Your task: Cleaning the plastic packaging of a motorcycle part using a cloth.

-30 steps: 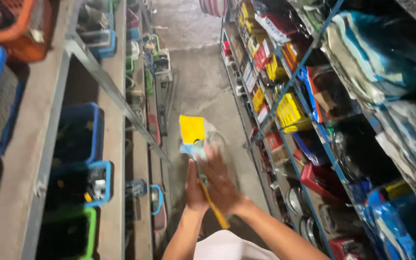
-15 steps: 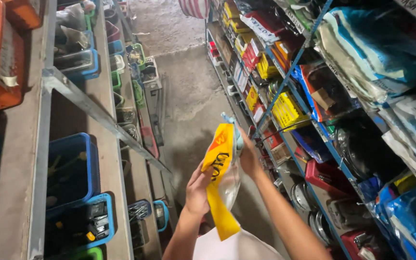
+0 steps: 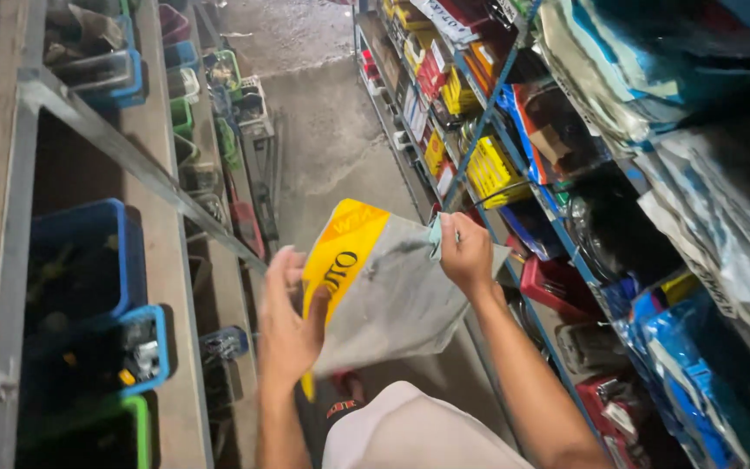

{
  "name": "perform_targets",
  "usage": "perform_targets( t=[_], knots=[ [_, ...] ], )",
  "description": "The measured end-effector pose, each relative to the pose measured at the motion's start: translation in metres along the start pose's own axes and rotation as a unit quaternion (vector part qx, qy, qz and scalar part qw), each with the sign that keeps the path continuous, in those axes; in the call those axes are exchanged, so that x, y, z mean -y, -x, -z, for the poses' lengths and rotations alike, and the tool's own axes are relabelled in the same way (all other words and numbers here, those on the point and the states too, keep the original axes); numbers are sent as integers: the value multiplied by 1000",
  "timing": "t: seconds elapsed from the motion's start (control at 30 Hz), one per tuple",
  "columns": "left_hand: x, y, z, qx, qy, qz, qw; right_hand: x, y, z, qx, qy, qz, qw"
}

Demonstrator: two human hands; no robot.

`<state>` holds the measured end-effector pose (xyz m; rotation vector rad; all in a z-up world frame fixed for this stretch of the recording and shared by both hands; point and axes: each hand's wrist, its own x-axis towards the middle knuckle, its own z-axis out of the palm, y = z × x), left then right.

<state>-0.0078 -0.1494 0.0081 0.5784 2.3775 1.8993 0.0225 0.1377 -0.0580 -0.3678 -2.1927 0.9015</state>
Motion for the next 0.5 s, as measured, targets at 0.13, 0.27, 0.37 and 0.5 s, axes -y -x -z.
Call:
perform_targets(
  t=[0.13, 0.27, 0.37, 0.5],
  knots=[
    [-29, 29, -7, -124, -266, -211, 932, 4, 28, 19, -7, 106, 54, 993],
    [-29, 50, -59, -82, -354, -355, 861, 29, 56, 37, -11, 88, 144, 986],
    [-35, 67, -75, -29, -405, -275, 872, 40, 76, 52, -13, 71, 174, 982],
    [-7, 85, -82, 28, -381, -269, 884, 53, 93, 73, -11, 66, 189, 980]
  ],
)
